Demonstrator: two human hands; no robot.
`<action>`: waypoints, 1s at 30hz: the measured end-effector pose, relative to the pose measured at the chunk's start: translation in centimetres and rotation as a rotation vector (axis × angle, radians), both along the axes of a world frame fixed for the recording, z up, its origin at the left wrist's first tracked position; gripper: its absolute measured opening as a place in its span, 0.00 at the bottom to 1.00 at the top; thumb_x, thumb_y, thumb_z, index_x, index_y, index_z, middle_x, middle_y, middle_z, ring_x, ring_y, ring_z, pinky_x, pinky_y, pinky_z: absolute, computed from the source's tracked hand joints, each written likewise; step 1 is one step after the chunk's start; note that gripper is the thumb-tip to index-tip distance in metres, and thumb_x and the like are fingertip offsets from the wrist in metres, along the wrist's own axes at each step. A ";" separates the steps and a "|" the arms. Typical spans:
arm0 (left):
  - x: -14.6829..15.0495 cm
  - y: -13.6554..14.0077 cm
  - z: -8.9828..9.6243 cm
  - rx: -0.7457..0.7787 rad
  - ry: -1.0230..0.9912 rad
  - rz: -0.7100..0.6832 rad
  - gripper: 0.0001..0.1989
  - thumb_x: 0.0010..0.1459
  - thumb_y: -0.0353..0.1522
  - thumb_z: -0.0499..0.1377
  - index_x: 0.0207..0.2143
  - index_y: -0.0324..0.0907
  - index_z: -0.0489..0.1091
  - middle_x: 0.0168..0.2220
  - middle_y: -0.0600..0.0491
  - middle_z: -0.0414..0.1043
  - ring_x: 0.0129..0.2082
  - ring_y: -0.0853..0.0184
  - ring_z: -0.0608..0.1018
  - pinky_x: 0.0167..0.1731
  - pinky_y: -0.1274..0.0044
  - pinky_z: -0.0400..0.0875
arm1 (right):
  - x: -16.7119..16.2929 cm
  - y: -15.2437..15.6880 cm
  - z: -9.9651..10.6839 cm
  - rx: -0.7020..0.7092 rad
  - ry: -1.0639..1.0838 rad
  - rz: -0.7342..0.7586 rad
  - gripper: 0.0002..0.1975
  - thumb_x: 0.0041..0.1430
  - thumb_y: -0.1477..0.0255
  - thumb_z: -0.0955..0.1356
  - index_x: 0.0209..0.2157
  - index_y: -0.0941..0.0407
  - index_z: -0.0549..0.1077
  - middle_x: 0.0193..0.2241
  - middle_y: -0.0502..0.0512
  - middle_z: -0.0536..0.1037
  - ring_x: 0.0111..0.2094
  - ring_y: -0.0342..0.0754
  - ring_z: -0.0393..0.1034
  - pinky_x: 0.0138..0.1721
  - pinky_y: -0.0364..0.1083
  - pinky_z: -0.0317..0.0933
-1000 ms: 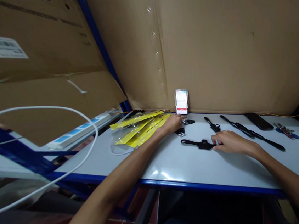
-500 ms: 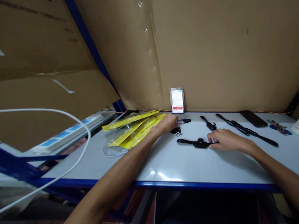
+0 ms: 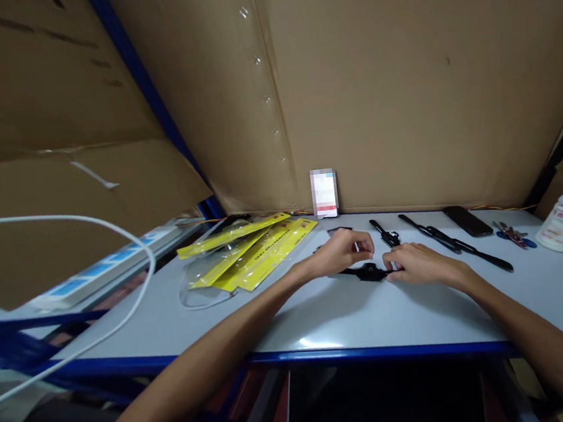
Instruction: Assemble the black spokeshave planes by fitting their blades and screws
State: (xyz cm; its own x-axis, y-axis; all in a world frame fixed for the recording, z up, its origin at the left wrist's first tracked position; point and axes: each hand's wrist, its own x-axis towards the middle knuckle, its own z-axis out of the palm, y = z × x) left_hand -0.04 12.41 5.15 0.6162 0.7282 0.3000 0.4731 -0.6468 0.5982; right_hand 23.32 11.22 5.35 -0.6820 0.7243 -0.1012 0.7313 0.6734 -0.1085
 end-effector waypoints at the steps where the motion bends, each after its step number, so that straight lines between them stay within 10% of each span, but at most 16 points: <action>1: 0.3 -0.3 -0.1 0.023 0.017 -0.015 0.02 0.57 0.26 0.61 0.32 0.39 0.74 0.29 0.55 0.77 0.28 0.71 0.74 0.31 0.80 0.67 | 0.0 0.0 0.0 -0.002 -0.003 -0.001 0.07 0.63 0.66 0.68 0.39 0.53 0.75 0.37 0.56 0.78 0.36 0.51 0.70 0.33 0.45 0.50; 30: 0.8 -0.1 -2.6 0.297 0.213 -0.060 0.08 0.59 0.21 0.58 0.31 0.40 0.74 0.34 0.51 0.71 0.36 0.65 0.74 0.38 0.76 0.66 | -0.1 0.0 0.1 0.017 -0.021 0.012 0.07 0.64 0.65 0.68 0.38 0.53 0.75 0.37 0.56 0.78 0.37 0.51 0.71 0.33 0.45 0.51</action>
